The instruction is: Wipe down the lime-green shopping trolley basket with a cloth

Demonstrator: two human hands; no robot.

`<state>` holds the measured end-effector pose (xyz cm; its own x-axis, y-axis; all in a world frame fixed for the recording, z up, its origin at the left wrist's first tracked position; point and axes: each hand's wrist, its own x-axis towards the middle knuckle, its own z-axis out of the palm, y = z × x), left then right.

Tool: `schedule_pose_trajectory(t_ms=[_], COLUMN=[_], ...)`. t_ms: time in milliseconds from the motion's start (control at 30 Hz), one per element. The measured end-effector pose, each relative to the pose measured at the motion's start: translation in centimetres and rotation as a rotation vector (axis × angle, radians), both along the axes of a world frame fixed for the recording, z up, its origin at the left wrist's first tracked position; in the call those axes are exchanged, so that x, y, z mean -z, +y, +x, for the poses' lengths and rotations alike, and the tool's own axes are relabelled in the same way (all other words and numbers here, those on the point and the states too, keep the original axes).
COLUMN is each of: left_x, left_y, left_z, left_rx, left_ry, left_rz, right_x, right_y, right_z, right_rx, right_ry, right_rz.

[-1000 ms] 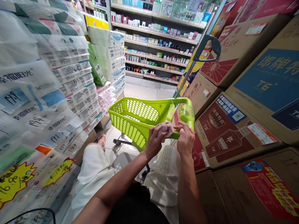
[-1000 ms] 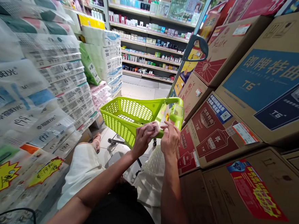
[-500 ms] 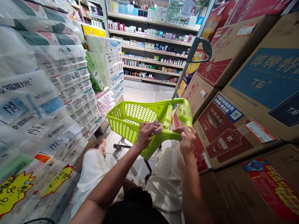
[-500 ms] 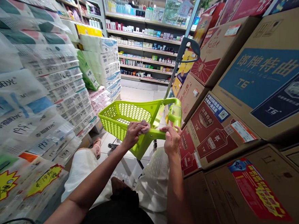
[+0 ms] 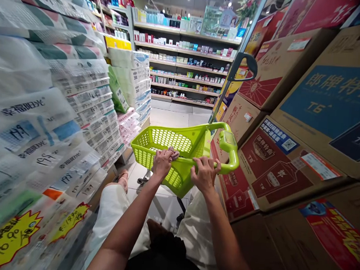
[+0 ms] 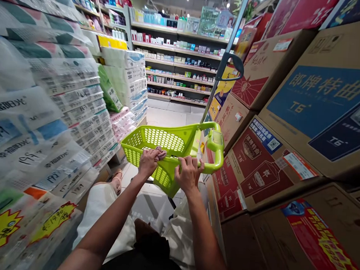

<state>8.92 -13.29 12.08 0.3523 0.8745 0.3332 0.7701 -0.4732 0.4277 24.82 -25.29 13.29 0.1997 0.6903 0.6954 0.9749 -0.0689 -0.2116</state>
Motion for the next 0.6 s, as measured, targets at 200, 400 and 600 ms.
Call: schedule_pose_trajectory(t_ms=[200,400,600], left_x=[1.0,3.7,4.8], left_y=[-0.9,-4.0,-1.9], left_z=[-0.1,-0.4,-7.9], left_rx=[0.011,-0.01,-0.284], left_ry=[-0.075,-0.126,-0.09], left_rz=[-0.015,0.124,0.195], right_x=[0.2,0.5,1.0], right_y=[-0.7,-0.6,-0.4], right_z=[1.9,4.8,5.6], right_rx=[-0.022,-0.018,0.01], right_ry=[-0.021,0.012,0.057], right_rz=[0.006,0.027,0.044])
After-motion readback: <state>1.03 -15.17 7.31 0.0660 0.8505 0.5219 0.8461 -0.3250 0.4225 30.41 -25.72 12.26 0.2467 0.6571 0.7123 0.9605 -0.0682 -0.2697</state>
